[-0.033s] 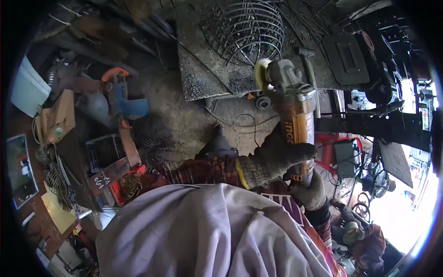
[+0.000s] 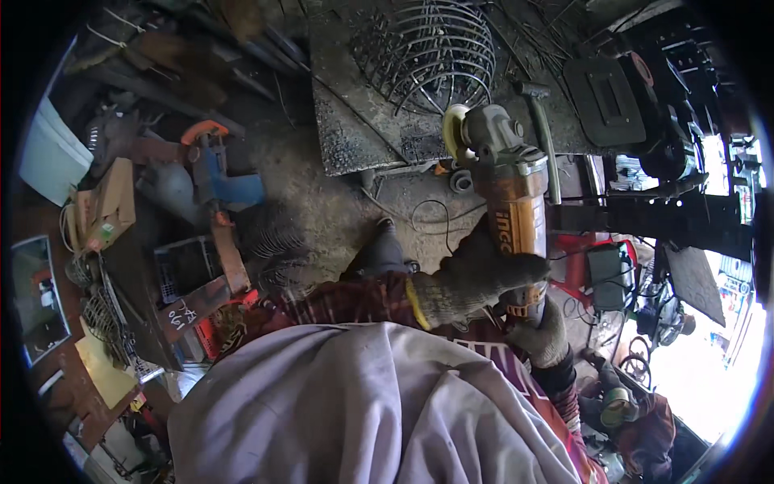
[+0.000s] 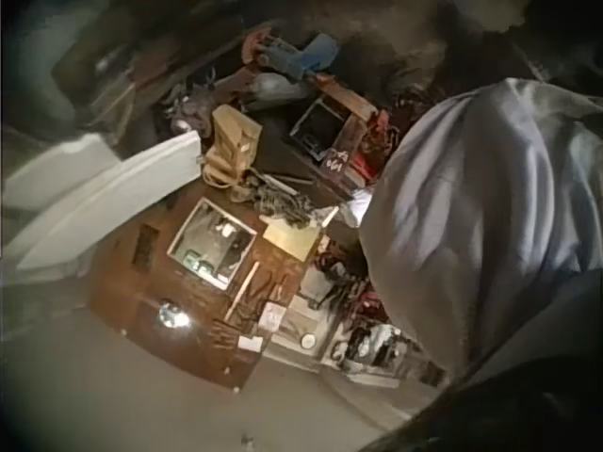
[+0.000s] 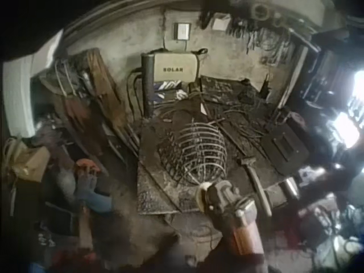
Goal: The person positions metal rods on a round frame, uses a welding tool to fuse them together, and then smooths the welds with an angle grinder before using a hammer.
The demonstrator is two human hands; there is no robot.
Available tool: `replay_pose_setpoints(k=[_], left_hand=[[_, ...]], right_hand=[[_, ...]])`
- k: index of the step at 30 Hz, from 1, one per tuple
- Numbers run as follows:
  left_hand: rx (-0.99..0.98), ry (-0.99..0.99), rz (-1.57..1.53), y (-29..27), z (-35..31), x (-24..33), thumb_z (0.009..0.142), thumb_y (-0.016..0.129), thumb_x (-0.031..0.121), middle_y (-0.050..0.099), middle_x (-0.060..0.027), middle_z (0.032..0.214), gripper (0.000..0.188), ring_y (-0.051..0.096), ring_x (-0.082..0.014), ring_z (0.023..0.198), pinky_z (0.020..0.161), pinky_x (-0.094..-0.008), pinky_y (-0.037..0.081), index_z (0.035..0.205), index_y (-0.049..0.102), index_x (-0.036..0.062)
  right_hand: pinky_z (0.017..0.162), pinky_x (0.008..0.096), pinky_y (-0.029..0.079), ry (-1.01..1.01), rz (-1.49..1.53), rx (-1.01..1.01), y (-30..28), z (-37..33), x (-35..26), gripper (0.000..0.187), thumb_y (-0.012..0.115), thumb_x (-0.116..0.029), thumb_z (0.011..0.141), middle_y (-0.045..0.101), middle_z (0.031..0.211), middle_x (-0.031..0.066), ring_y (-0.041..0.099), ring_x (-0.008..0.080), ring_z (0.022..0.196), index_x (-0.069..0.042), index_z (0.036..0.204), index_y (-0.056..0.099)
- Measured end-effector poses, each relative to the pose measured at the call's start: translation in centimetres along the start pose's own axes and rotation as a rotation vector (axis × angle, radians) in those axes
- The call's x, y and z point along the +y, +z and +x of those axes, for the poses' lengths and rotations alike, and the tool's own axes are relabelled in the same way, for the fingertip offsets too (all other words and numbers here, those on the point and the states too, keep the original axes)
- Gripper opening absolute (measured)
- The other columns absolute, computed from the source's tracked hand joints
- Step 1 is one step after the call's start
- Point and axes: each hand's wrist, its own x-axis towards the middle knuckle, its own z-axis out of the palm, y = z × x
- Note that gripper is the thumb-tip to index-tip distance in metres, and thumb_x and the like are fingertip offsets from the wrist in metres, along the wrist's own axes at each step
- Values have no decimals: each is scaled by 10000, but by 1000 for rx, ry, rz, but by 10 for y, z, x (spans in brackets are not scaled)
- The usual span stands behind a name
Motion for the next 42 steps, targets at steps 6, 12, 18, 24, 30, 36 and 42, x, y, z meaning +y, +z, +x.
replay_pose_setpoints(k=[6, 12, 18, 24, 30, 36, 42], left_hand=[[-458, -300, 1104, -88, -49, 128, 900, 778, 244, 746, -93, 1088, 336, 699, -188, 940, 845, -340, 571, 1136, 707, 15], [309, 405, 1562, -191, 98, 265, 964, 641, 555, 738, -161, 1126, 525, 714, -281, 1020, 926, -411, 555, 1192, 720, 89], [337, 363, 1729, -201, 201, 243, 986, 476, 638, 682, -254, 1247, 647, 632, -461, 1184, 1021, -516, 500, 1248, 695, 88], [343, 207, 1651, -211, 231, 249, 947, 509, 613, 658, -279, 1287, 664, 600, -473, 1236, 1062, -527, 464, 1259, 696, 57], [406, 4, 1564, -203, 235, 251, 927, 523, 640, 629, -259, 1360, 682, 559, -449, 1311, 1099, -493, 439, 1289, 702, 90], [119, 240, 1576, -260, 285, 264, 928, 517, 667, 588, -250, 1421, 715, 521, -475, 1334, 1107, -504, 426, 1334, 671, 99], [288, 321, 1653, -218, 244, 257, 936, 514, 657, 604, -253, 1400, 708, 548, -448, 1314, 1089, -508, 432, 1339, 665, 95]], right_hand=[[667, 288, 583, -105, 407, 168, 24, -16, 54, 695, 832, -124, 676, 732, 1068, 141, 704, 162, 789, 26, 1306, 580], [511, 331, 582, -247, 533, 425, 76, -9, 28, 648, 874, -175, 704, 716, 1007, 195, 688, 212, 609, 76, 1224, 579], [480, 343, 579, -374, 743, 620, 173, 17, 12, 648, 861, -147, 718, 695, 1059, 231, 680, 227, 585, 94, 1238, 558], [530, 337, 596, -295, 745, 674, 231, 15, 10, 593, 813, -95, 740, 710, 1070, 229, 698, 216, 660, 81, 1250, 567], [594, 310, 597, -231, 684, 765, 258, 7, 19, 564, 775, -63, 720, 726, 1101, 199, 702, 186, 710, 56, 1246, 607], [729, 277, 568, -158, 598, 704, 254, -2, 29, 565, 767, -59, 713, 738, 1120, 154, 697, 153, 835, 32, 1251, 623], [767, 291, 567, -78, 622, 639, 237, -5, 33, 574, 764, -39, 724, 744, 1123, 141, 696, 158, 878, 21, 1276, 616]])
